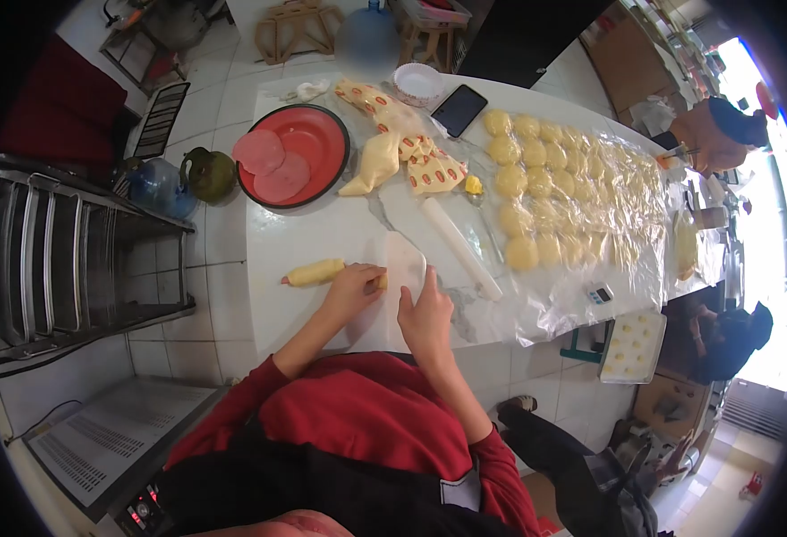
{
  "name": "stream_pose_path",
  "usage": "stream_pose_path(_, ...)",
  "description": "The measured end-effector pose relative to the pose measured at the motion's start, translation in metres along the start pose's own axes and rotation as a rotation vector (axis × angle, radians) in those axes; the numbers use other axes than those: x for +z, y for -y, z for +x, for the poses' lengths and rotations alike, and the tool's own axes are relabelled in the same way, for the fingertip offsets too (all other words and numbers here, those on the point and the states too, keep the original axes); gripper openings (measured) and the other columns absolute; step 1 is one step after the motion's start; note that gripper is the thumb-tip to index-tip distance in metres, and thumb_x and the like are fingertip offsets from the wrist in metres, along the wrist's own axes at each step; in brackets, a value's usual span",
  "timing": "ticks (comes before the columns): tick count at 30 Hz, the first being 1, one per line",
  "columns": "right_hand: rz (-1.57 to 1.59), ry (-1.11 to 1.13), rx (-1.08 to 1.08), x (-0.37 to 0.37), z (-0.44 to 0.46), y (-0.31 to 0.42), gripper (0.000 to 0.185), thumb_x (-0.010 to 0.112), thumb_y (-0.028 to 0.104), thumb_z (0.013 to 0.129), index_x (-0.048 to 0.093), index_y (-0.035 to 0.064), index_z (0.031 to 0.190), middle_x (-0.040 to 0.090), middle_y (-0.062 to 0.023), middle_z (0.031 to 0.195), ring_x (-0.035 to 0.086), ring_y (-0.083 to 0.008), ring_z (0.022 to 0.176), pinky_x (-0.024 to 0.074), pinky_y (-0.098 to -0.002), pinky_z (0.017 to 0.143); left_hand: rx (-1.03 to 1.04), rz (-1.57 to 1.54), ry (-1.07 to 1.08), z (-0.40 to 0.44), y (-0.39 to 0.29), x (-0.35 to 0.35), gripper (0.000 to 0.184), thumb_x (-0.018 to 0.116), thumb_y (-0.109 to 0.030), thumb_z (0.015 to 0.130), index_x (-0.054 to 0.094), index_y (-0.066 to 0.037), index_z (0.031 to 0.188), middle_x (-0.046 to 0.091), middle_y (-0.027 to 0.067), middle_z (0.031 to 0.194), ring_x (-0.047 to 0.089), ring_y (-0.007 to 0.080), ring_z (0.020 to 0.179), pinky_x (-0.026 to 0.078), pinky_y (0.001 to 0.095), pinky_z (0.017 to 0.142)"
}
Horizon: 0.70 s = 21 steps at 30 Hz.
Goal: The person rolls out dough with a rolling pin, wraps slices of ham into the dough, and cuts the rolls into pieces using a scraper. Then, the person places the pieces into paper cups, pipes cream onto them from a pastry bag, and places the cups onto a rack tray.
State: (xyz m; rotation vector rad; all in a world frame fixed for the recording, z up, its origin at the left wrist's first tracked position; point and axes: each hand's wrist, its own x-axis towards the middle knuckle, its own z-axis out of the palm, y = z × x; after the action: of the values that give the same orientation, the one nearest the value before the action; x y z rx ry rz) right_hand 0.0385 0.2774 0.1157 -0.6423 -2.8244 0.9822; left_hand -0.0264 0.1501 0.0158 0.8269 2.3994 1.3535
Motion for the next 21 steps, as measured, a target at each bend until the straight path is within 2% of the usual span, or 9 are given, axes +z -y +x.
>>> stream_pose_path(6,-0.075,0.008,0.097,0.007,-0.003,0.010,0.049,0.059,0.009,0.072,0.041,-0.0117,0.113,0.057,-0.0253,0.067,0.057,-0.0408,0.066,0.0438,-0.0444,0.062,0.031,0.021,0.008,0.001,0.001,0.000,0.032,0.065,-0.006,0.064,0.060,0.000,0.095,0.060,0.0132,0.089,0.055,0.0300,0.083,0.045,0.0356,0.075)
stream_pose_path(9,-0.098,-0.039,0.033,0.016,-0.003,0.007,0.050,0.059,0.008,0.071,0.041,-0.0112,0.114,0.057,-0.0246,0.066,0.056,-0.0410,0.065,0.0432,-0.0452,0.062,0.049,0.016,-0.006,0.000,0.004,0.002,0.033,0.065,-0.006,0.063,0.060,0.000,0.095,0.059,0.0131,0.089,0.054,0.0298,0.084,0.044,0.0356,0.076)
stream_pose_path(12,-0.125,0.009,-0.002,0.017,0.002,0.008,0.052,0.058,0.008,0.071,0.039,-0.0112,0.116,0.057,-0.0247,0.068,0.056,-0.0406,0.066,0.0430,-0.0455,0.064,0.051,0.031,-0.011,0.001,0.003,0.003,0.033,0.065,-0.006,0.062,0.060,0.000,0.095,0.058,0.0128,0.090,0.053,0.0292,0.086,0.044,0.0354,0.077)
stream_pose_path(15,-0.097,0.143,0.050,0.015,0.012,0.018,0.053,0.058,0.007,0.071,0.038,-0.0109,0.117,0.057,-0.0255,0.071,0.056,-0.0400,0.070,0.0427,-0.0455,0.066,0.052,0.033,-0.014,0.000,0.004,0.004,0.033,0.065,-0.005,0.062,0.060,0.000,0.095,0.058,0.0125,0.091,0.052,0.0288,0.086,0.043,0.0353,0.077)
stream_pose_path(18,-0.153,0.179,-0.012,0.024,0.021,0.018,0.049,0.054,0.005,0.073,0.037,-0.0061,0.118,0.057,-0.0258,0.079,0.055,-0.0408,0.075,0.0434,-0.0462,0.067,0.016,0.036,-0.014,0.002,0.003,0.003,0.031,0.064,-0.004,0.063,0.060,-0.001,0.093,0.057,0.0125,0.091,0.052,0.0289,0.086,0.043,0.0353,0.077)
stream_pose_path(21,-0.151,0.073,0.013,0.025,0.041,0.011,0.052,0.055,0.007,0.073,0.037,-0.0070,0.120,0.057,-0.0262,0.080,0.055,-0.0408,0.078,0.0427,-0.0457,0.070,-0.017,-0.007,-0.005,-0.001,0.004,0.005,0.034,0.064,-0.004,0.062,0.059,-0.001,0.095,0.057,0.0124,0.091,0.052,0.0292,0.085,0.043,0.0352,0.077)
